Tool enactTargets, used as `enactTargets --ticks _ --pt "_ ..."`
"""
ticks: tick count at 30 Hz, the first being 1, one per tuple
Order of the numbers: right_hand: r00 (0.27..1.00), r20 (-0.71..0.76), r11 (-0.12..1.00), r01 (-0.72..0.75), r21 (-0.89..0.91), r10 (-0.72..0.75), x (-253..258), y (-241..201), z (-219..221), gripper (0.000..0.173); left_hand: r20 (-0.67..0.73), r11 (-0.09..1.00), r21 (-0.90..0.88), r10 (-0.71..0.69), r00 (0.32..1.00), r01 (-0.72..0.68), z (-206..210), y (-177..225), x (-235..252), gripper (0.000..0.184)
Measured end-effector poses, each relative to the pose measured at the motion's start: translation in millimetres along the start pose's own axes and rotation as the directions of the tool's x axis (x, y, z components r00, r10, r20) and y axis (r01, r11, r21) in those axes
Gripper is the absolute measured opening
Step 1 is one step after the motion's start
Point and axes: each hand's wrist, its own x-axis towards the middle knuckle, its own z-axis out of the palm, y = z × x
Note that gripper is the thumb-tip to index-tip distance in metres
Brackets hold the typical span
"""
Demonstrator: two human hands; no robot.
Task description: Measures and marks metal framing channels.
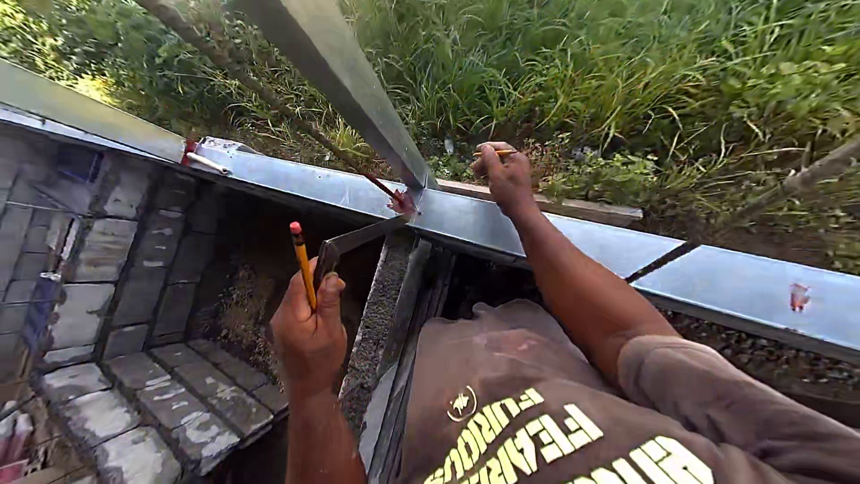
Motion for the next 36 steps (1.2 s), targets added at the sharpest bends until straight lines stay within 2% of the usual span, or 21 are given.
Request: enactTargets --ticks 6,9,12,18,23,26,30,36 --pt "0.997 0.002 0.997 -0.075 0.028 0.075 36.6 13.2 -0.5 0.035 0.170 0.983 0.172 0.034 0.985 -0.063 65.2 32.3 79.4 0.036" --pt "0.992 -0.014 0.988 -0.120 0.101 0.122 47.7 14.1 0.2 0.034 0.197 0.976 0.200 0.050 0.979 -0.090 93.7 31.6 103.2 0.036" --pt "0.984 0.000 0.973 -0.178 0.145 0.180 63.3 12.4 5.4 0.034 0.208 0.972 0.232 -0.001 0.978 -0.048 114.5 26.6 116.4 0.037" --pt "0.980 0.008 0.956 -0.197 0.219 0.200 118.4 1.0 22.3 0.037 0.254 0.958 0.285 -0.110 0.961 0.035 127.0 16.0 123.1 0.039" --pt "0.995 0.023 0.955 -0.099 0.280 0.097 181.2 -23.0 50.2 0.033 0.239 0.954 0.296 -0.119 0.964 0.044 127.8 15.0 124.9 0.038" --pt "0.996 0.090 0.964 -0.044 0.262 0.021 213.5 -34.1 61.8 0.028 0.233 0.952 0.305 -0.111 0.966 0.036 129.4 13.1 122.0 0.035" --pt "0.960 0.278 0.979 -0.020 0.201 -0.037 234.7 -32.1 76.7 0.027 0.238 0.951 0.302 -0.147 0.960 0.071 128.5 10.2 117.1 0.040" --pt "0.833 0.539 0.992 -0.107 -0.064 0.125 227.5 27.1 82.4 0.031 0.264 0.942 0.309 -0.215 0.940 0.129 124.3 11.4 121.2 0.037"
